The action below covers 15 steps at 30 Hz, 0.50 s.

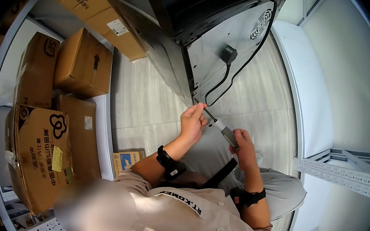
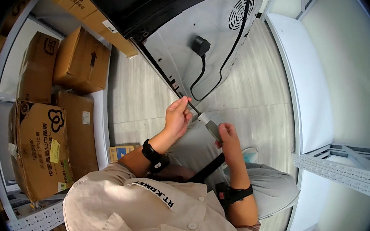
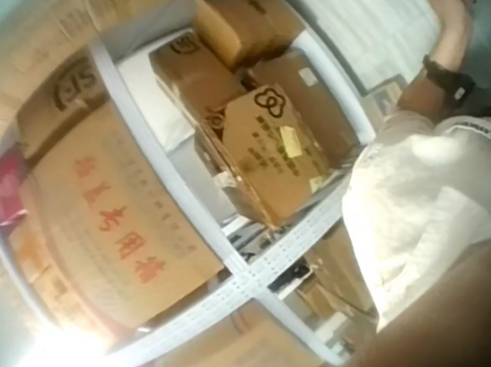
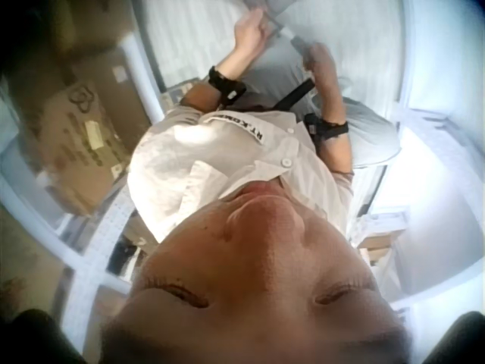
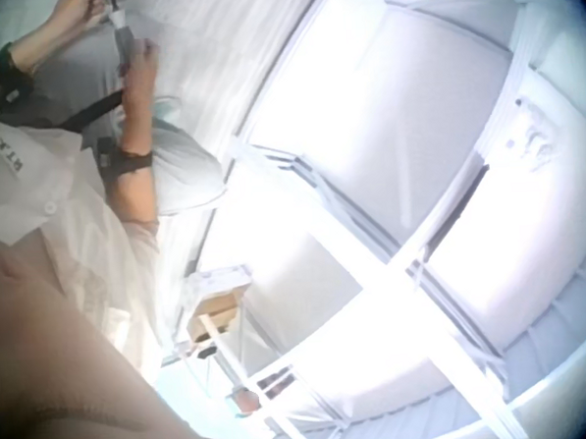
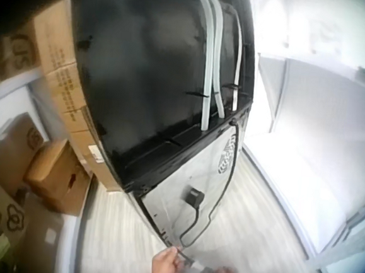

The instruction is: The person uses a screwdriver to tighten screws on the back panel of a large appliance. They work methodically on multiple screw locations along the edge of the panel.

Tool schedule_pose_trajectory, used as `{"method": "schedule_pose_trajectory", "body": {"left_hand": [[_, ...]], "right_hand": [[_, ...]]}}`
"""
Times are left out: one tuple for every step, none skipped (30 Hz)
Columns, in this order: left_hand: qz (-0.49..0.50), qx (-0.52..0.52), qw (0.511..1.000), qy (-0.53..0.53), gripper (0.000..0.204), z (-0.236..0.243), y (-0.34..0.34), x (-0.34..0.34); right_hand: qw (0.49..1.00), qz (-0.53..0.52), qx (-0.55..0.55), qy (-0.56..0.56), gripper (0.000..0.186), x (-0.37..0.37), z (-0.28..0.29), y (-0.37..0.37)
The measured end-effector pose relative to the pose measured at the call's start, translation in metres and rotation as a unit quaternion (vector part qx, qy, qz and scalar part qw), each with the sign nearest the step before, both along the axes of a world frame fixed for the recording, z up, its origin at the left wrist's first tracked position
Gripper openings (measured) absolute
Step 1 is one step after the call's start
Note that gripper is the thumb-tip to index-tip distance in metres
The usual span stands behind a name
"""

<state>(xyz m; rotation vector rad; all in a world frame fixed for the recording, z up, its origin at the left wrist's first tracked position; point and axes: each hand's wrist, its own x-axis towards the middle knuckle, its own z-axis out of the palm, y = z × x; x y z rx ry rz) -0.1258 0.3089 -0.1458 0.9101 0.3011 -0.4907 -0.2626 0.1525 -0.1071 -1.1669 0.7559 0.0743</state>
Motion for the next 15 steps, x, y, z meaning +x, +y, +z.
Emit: {"method": "schedule_pose_trajectory", "body": {"left_hand": [[0.014, 0.016, 1.0, 0.016, 0.022, 0.002, -0.003, 0.001], [0.027, 0.032, 0.999, 0.033, 0.022, 0.004, -0.005, 0.002], [0.034, 0.025, 0.999, 0.032, 0.023, 0.005, -0.008, 0.003], [0.042, 0.02, 0.998, 0.032, 0.025, 0.005, -0.008, 0.005], [0.048, 0.015, 0.998, 0.031, 0.028, 0.004, -0.009, 0.005], [0.051, 0.016, 0.998, 0.038, 0.028, 0.003, -0.009, 0.005], [0.052, 0.016, 0.998, 0.044, 0.029, 0.004, -0.01, 0.005], [0.054, 0.017, 0.997, 0.049, 0.029, 0.004, -0.011, 0.004], [0.051, 0.021, 0.997, 0.052, 0.028, 0.005, -0.011, 0.003], [0.042, 0.025, 0.997, 0.055, 0.027, 0.007, -0.012, 0.002], [0.033, 0.028, 0.997, 0.058, 0.027, 0.009, -0.014, 0.001], [0.01, 0.021, 0.999, 0.041, 0.027, 0.011, -0.013, -0.001], [-0.01, 0.012, 1.0, 0.024, 0.029, 0.012, -0.009, -0.005], [-0.03, 0.003, 1.0, 0.007, 0.033, 0.012, -0.007, -0.01], [-0.046, -0.016, 0.999, -0.001, 0.036, 0.012, -0.007, -0.015]], "right_hand": [[0.993, 0.01, -0.113, -0.043, 0.028, -0.002, -0.007, 0.002], [0.971, 0.021, -0.224, -0.085, 0.028, -0.005, -0.012, 0.004], [0.934, 0.031, -0.332, -0.127, 0.03, -0.008, -0.016, 0.004], [0.918, 0.029, -0.369, -0.144, 0.031, -0.006, -0.011, 0.008], [0.9, 0.024, -0.406, -0.159, 0.033, -0.003, 0.001, 0.013], [0.88, 0.019, -0.441, -0.174, 0.034, -0.001, 0.01, 0.016], [0.877, 0.029, -0.451, -0.166, 0.03, -0.002, 0.013, 0.017], [0.873, 0.038, -0.46, -0.157, 0.026, -0.003, 0.015, 0.017], [0.869, 0.047, -0.469, -0.148, 0.024, -0.004, 0.015, 0.016], [0.924, 0.045, -0.362, -0.111, 0.022, -0.006, 0.013, 0.015], [0.965, 0.04, -0.249, -0.074, 0.021, -0.007, 0.01, 0.014], [0.99, 0.034, -0.131, -0.039, 0.022, -0.007, 0.008, 0.012], [0.995, 0.044, -0.087, -0.014, 0.024, -0.006, 0.012, 0.009], [0.998, 0.055, -0.042, 0.011, 0.026, -0.004, 0.021, 0.006], [0.997, 0.065, 0.003, 0.035, 0.029, -0.002, 0.025, 0.004]]}}
